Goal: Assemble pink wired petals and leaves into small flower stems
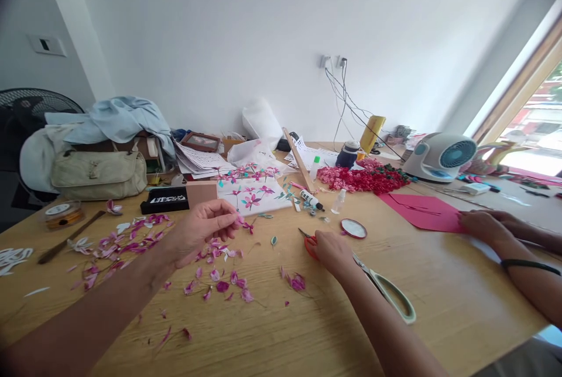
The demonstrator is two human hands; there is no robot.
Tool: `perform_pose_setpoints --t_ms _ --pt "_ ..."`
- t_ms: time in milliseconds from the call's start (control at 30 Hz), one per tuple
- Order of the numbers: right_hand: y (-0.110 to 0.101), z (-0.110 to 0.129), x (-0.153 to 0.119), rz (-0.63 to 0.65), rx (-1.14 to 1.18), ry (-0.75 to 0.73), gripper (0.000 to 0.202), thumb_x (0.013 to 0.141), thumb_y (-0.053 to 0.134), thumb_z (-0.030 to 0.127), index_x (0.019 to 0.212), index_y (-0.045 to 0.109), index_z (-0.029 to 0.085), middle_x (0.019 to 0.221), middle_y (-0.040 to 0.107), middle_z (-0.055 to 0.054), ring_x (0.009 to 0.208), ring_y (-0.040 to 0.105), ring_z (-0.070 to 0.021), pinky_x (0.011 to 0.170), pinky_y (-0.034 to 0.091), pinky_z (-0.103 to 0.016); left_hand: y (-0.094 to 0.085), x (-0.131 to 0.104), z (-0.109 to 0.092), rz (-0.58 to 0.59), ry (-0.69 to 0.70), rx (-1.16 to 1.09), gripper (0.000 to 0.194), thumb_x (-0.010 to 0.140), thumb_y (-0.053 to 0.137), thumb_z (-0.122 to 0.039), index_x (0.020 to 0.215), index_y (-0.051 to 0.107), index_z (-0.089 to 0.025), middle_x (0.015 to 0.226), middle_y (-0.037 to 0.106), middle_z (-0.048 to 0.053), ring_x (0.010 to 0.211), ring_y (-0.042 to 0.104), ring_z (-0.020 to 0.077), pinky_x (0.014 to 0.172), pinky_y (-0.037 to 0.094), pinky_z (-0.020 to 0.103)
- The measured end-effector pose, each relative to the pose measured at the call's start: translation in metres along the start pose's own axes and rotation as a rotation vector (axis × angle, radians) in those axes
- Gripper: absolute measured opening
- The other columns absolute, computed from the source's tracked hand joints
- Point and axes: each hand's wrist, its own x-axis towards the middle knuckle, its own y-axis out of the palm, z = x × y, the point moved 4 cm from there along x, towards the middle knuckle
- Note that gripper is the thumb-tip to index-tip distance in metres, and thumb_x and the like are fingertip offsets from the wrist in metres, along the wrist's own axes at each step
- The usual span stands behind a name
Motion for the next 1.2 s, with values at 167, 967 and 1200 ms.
perform_pose_setpoints --t_ms 167,967,1200 --pt "-0.011 0.007 0.004 -0.042 0.077 -0.063 0.02 0.077 0.051 0.023 0.063 0.061 0.013 0.075 0.062 -0.016 0.073 0.057 -0.0264 0.055 0.028 -0.03 0.007 0.013 0.012 0.073 -0.015 -0.036 0.02 0.07 0.064 -0.031 0.075 0.06 -0.012 0.073 0.062 0.003 0.059 0.053 0.0073 0.059 0.04 0.021" --pt "-0.103 0.13 -0.054 -0.19 0.407 -0.601 0.017 0.078 0.052 0.017 0.062 0.058 0.018 0.056 0.053 0.002 0.055 0.044 -0.0118 0.052 0.027 -0.024 0.01 0.018 -0.018 0.207 0.221 0.832 0.014 0.075 0.054 -0.022 0.074 0.066 -0.015 0.071 0.06 0.001 0.07 0.052 0.013 0.065 0.036 0.024" --pt "-0.088 0.134 -0.035 0.003 1.189 -0.519 0.013 0.072 0.058 0.03 0.069 0.055 0.017 0.061 0.052 0.002 0.056 0.042 -0.0106 0.05 0.031 -0.022 0.0 0.019 -0.014 0.002 0.091 0.345 0.013 0.07 0.059 -0.025 0.067 0.063 -0.013 0.06 0.054 -0.002 0.057 0.044 0.0078 0.056 0.033 0.02"
